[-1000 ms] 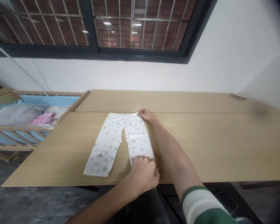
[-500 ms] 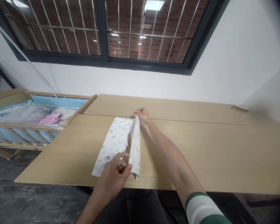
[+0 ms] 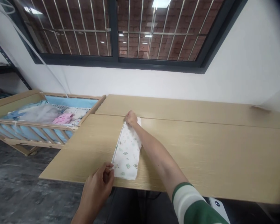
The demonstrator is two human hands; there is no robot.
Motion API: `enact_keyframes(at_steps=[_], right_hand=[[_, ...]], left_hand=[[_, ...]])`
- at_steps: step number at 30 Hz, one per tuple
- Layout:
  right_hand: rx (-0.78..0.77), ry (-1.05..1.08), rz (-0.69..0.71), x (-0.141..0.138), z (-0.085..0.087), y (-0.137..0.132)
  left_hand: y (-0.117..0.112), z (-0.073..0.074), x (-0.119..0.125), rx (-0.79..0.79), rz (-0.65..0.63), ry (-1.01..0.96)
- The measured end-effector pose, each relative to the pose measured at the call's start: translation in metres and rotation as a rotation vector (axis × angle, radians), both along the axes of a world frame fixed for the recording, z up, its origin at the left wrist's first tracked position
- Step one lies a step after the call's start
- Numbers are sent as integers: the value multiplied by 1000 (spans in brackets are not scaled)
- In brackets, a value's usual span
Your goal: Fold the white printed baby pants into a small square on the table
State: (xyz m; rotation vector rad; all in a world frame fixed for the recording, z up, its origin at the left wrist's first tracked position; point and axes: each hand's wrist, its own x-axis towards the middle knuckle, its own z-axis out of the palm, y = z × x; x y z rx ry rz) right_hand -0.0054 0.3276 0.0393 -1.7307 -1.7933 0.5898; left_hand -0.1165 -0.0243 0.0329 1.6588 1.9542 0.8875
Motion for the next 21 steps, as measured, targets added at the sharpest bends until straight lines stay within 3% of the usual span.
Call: enact_keyframes(at_steps=[6, 9, 12, 17, 19, 21], right_hand=[[6, -62, 38, -2, 6, -7], [58, -79, 152, 4, 16, -23], [173, -137, 493, 13, 26, -65], [258, -237, 1201, 36, 26, -176], [236, -257, 1373, 44, 20, -211], [192, -270, 1434, 51, 13, -227]], left_hand=[[-6, -6, -5, 33, 13, 190], [-9, -9, -1, 217, 50, 442], [-16, -12, 14, 414, 21, 563], [-36, -26, 45, 528, -101, 703], [-43, -36, 50, 554, -115, 788], [-47, -45, 50, 572, -121, 853]])
